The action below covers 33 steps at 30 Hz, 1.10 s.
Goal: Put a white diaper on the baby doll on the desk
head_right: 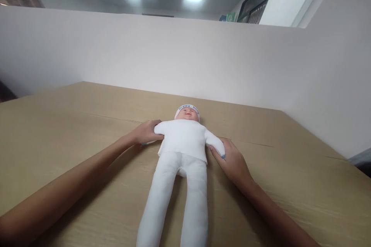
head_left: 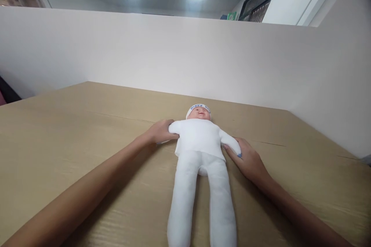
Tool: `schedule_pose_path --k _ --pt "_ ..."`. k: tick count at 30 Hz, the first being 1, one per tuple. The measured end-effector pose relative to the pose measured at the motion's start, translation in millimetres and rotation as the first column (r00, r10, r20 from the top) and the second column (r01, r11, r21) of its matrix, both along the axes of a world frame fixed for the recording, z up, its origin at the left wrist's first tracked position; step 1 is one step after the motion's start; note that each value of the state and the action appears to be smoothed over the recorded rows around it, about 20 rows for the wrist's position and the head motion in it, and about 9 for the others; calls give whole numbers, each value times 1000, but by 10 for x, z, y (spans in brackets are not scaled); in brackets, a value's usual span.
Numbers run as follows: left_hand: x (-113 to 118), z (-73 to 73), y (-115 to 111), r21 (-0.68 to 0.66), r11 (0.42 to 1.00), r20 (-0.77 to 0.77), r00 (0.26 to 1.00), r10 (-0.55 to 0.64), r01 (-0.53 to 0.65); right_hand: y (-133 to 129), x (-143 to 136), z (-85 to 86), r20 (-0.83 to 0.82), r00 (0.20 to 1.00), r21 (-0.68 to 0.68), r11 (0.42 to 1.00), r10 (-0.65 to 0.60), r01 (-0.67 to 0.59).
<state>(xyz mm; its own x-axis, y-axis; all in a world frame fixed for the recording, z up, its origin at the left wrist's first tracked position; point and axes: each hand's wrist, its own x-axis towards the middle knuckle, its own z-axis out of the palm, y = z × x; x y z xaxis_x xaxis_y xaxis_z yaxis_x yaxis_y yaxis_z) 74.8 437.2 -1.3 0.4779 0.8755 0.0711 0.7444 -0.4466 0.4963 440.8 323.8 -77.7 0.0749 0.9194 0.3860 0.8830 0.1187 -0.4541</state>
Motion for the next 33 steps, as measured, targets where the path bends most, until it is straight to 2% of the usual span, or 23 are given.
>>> schedule_pose_path --k 4,6,9,11,16,19,26,29,33 --pt "-40 -91 199 71 997 -25 999 30 -28 243 40 -36 60 998 30 1000 -10 8" --pt "-138 -186 210 185 982 -54 998 42 -31 273 112 -53 96 995 53 998 39 -44" --pt "-311 -332 191 369 929 -86 996 10 23 271 228 -77 135 985 82 990 104 -116" --pt "-375 -398 210 411 909 -98 995 -24 62 291 271 -87 131 984 75 989 118 -129" --pt "-320 -470 372 434 897 -180 984 -8 86 427 249 -61 72 985 9 987 159 -160" --pt "-319 -479 408 438 895 -171 985 -6 82 445 234 -37 34 988 -13 988 153 -153" --pt "-551 -428 368 345 927 -146 984 -99 144 368 260 -41 -5 991 -43 990 135 -135" --pt "-587 -425 370 324 939 -124 990 -75 112 379 266 -51 13 989 -25 988 150 -150" --pt "-598 -422 302 326 945 -67 997 27 -4 365 266 -66 26 994 -15 994 107 -106"
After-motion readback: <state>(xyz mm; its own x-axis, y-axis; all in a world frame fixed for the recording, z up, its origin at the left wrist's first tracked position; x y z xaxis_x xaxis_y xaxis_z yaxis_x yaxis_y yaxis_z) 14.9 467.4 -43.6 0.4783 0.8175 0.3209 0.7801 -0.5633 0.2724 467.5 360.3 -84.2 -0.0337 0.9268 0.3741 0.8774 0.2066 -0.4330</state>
